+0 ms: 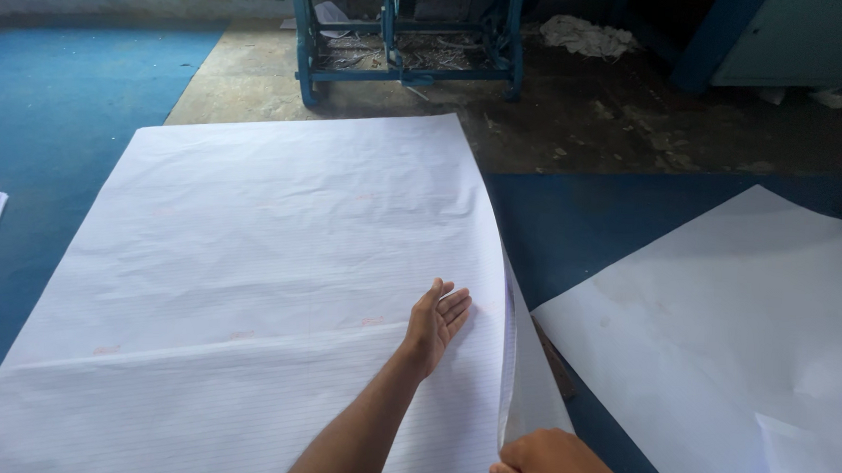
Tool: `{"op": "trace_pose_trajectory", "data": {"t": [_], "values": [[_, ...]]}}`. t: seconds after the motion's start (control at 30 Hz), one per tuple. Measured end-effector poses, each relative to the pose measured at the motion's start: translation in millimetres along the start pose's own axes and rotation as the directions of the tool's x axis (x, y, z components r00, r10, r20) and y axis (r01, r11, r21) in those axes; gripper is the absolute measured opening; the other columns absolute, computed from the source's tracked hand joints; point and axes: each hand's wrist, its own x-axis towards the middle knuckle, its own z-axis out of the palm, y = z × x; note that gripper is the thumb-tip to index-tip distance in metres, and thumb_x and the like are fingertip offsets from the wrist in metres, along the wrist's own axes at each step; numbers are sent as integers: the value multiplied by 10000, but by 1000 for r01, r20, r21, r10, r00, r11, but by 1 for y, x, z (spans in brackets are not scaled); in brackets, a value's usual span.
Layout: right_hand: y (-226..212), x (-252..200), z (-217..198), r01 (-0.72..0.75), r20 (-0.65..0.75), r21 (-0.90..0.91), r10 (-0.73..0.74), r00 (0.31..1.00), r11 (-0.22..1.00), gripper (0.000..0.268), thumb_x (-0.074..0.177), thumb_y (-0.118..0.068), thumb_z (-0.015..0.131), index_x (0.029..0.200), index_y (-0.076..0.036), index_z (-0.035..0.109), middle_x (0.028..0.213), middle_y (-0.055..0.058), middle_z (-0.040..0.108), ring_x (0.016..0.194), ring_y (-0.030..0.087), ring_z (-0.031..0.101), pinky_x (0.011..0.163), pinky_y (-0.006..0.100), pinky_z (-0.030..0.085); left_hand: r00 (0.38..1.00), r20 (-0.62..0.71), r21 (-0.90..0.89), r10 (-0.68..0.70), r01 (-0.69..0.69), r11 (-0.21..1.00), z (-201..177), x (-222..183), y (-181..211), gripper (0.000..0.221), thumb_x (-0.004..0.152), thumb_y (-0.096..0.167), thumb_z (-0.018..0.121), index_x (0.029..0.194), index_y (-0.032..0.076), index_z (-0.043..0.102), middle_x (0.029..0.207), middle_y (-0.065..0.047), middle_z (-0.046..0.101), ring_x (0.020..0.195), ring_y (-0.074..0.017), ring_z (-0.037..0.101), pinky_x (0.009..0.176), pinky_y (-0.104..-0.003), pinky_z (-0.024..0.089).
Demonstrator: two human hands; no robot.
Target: The person folds large sheets of lined paper in half and then in thirds, using a small wooden block to press the creases. The folded sheets are stacked on the table.
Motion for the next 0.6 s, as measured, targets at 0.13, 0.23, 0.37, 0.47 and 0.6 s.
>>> {"op": "trace_pose_trajectory", "data": {"t": [0.13,0.23,0.37,0.47,0.6], "values": [[14,20,13,136,42,-79,-133,990,988,427,949,-417,682,788,-24,725,733,169,702,716,287,704,694,402,521,1000,-19,-13,0,0,1000,-1,6,-4,847,982,576,295,1530,-63,195,1559,-359,301,1500,-396,312,1235,-440,294],[55,45,35,136,59,-201,-126,990,970,399,941,-386,691,825,-7,736,775,182,715,769,284,722,721,395,541,1000,-9,6,3,-3,1000,2,17,-6,891,970,619,298,1539,-57,176,1561,-367,284,1505,-402,296,1240,-444,283],[119,98,80,-10,53,-204,21,998,979,210,882,-145,633,968,-145,825,951,118,743,930,258,725,810,365,566,1000,-22,-25,15,-15,1000,5,41,-1,940,947,661,311,1552,-40,147,1567,-372,270,1506,-415,285,1238,-455,271],[167,124,121,21,5,-263,-20,1000,964,232,956,-122,567,1007,-137,793,975,116,758,926,323,691,798,410,571,996,-78,-82,42,-48,995,5,58,5,958,943,680,312,1554,-41,158,1565,-375,272,1503,-422,293,1231,-448,275],[215,160,143,81,129,-367,-36,991,927,192,1022,-168,595,1088,-78,752,1017,243,689,955,364,688,849,435,562,989,-143,-121,42,-60,991,2,68,6,988,905,735,259,1566,12,131,1584,-341,258,1513,-395,284,1237,-411,281]]}}
